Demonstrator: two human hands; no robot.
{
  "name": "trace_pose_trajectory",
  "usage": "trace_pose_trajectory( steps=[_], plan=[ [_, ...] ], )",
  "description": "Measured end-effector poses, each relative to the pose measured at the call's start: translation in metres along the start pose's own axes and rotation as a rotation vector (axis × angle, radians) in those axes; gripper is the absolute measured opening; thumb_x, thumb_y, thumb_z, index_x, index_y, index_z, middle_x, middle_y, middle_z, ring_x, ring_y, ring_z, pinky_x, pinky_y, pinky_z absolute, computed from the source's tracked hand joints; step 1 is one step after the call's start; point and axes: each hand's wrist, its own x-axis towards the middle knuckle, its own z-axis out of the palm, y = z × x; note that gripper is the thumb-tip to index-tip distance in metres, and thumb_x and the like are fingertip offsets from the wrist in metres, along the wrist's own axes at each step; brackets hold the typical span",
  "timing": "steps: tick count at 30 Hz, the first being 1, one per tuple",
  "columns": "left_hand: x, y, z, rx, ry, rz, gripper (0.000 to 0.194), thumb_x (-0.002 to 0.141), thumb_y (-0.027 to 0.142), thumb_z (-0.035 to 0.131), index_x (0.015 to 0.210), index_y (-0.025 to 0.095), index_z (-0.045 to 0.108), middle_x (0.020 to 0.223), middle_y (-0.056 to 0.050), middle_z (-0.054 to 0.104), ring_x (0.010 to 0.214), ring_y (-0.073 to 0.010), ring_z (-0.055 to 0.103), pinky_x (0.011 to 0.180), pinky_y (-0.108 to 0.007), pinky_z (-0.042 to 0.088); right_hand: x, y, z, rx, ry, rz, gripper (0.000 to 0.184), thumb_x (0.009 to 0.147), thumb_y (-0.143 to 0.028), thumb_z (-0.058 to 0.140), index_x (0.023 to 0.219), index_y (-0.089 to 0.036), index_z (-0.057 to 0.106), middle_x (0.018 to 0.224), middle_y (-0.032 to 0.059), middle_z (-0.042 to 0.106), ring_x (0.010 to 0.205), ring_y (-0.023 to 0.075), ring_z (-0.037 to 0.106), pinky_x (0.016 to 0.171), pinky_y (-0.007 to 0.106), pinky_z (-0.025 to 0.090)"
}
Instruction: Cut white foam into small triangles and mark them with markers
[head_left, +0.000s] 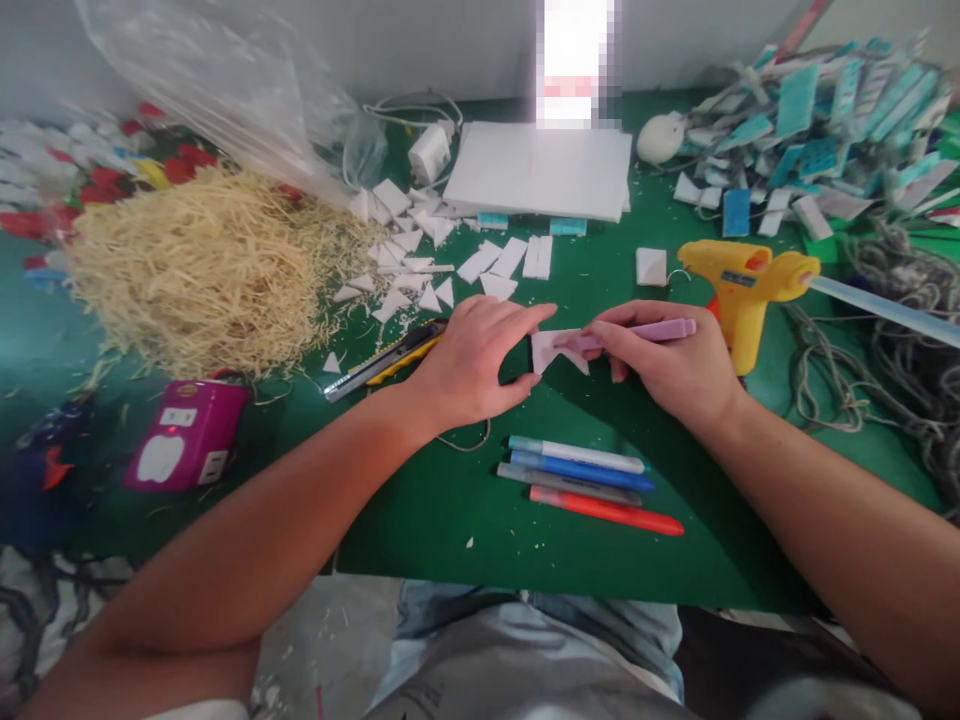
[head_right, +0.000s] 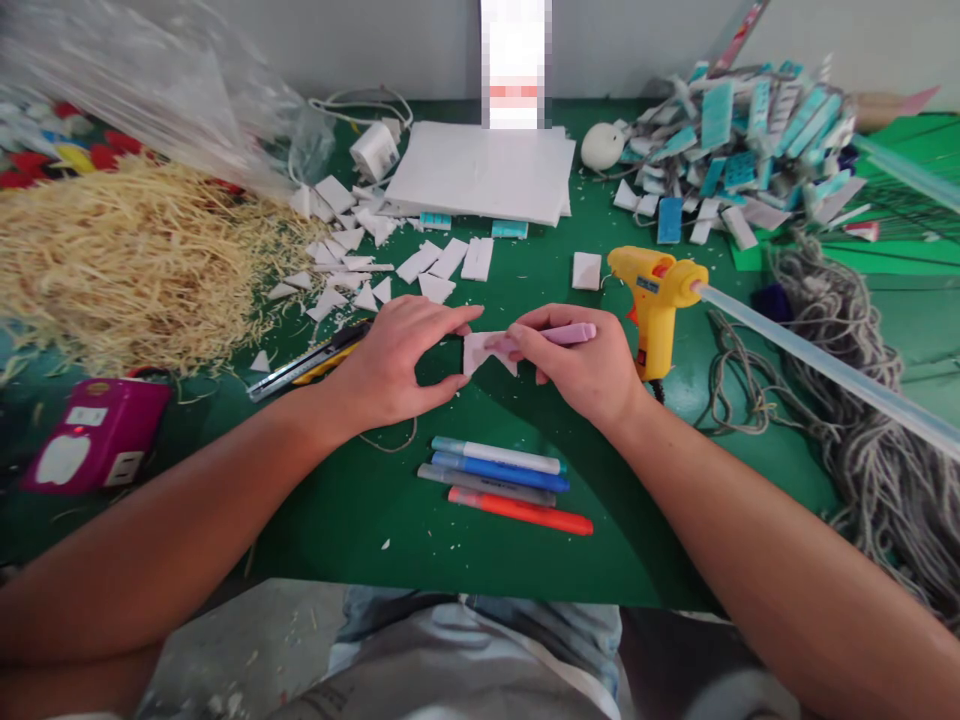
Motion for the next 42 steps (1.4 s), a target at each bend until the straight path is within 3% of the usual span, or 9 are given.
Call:
trace_pose_trajectory(
  steps=[6,12,16,28,33,37,42],
  plan=[
    [-0.0001,-0.0009,0.0018,0.002,0.000,-0.006,0.054,0.099,0.030,0.060,0.150,0.014,0.051,0.126,-0.014,0.072,0.119,-0.0315,0.064,0.111,-0.050,0.044,-0.0010,-0.0018,0.0009,-0.029,-0.034,-0.004,0.014,0.076,-0.033,0.076,0.068,-0.021,0.075,0.059,0.0006,0.070,0.044,0.0108,0.052,0.043,0.025,0.043],
    [-0.0004,-0.0012,0.0013,0.000,0.002,-0.009,0.053,0.099,0.032,0.059,0.149,0.015,0.052,0.127,-0.014,0.072,0.121,-0.0319,0.065,0.111,-0.050,0.044,-0.0019,-0.0007,0.0010,0.013,0.019,0.002,0.016,0.078,-0.036,0.079,0.071,-0.022,0.076,0.053,-0.0009,0.066,0.047,0.0129,0.057,0.047,0.025,0.049],
    [-0.0003,-0.0008,0.0012,0.001,0.005,-0.008,0.053,0.099,0.031,0.059,0.149,0.014,0.052,0.127,-0.015,0.072,0.120,-0.0318,0.065,0.111,-0.050,0.044,-0.0009,-0.0009,0.0001,0.068,0.048,0.028,0.016,0.075,-0.036,0.084,0.071,-0.022,0.076,0.057,-0.0004,0.068,0.045,0.0112,0.054,0.042,0.025,0.046],
    [-0.0004,-0.0013,0.0014,0.008,0.001,-0.009,0.053,0.100,0.031,0.059,0.150,0.015,0.051,0.127,-0.014,0.072,0.121,-0.0310,0.064,0.112,-0.048,0.044,-0.0011,0.0013,-0.0003,0.104,0.018,0.028,0.004,0.079,-0.026,0.081,0.078,-0.023,0.079,0.065,-0.0006,0.073,0.048,0.0118,0.059,0.050,0.027,0.053],
    [0.0003,-0.0011,0.0005,0.001,-0.009,-0.021,0.054,0.099,0.032,0.060,0.149,0.015,0.051,0.128,-0.014,0.072,0.120,-0.0317,0.065,0.111,-0.049,0.044,-0.0003,0.0026,-0.0014,0.090,-0.063,0.017,0.018,0.080,-0.031,0.082,0.066,-0.024,0.075,0.060,0.0008,0.070,0.048,0.0136,0.059,0.048,0.028,0.052],
    [0.0007,-0.0010,-0.0005,-0.005,-0.014,-0.023,0.054,0.098,0.031,0.060,0.149,0.016,0.051,0.127,-0.014,0.072,0.120,-0.0319,0.065,0.111,-0.049,0.044,0.0004,0.0045,-0.0008,0.098,0.005,0.010,0.011,0.081,-0.034,0.084,0.075,-0.025,0.079,0.067,0.0010,0.074,0.050,0.0137,0.061,0.051,0.029,0.055],
    [0.0000,-0.0016,0.0008,-0.005,-0.001,-0.012,0.053,0.099,0.032,0.060,0.149,0.015,0.052,0.127,-0.014,0.072,0.121,-0.0310,0.065,0.111,-0.048,0.044,0.0006,0.0046,-0.0011,0.098,-0.056,0.020,0.018,0.079,-0.036,0.085,0.068,-0.025,0.077,0.061,0.0009,0.072,0.048,0.0141,0.059,0.049,0.029,0.054]
  ],
)
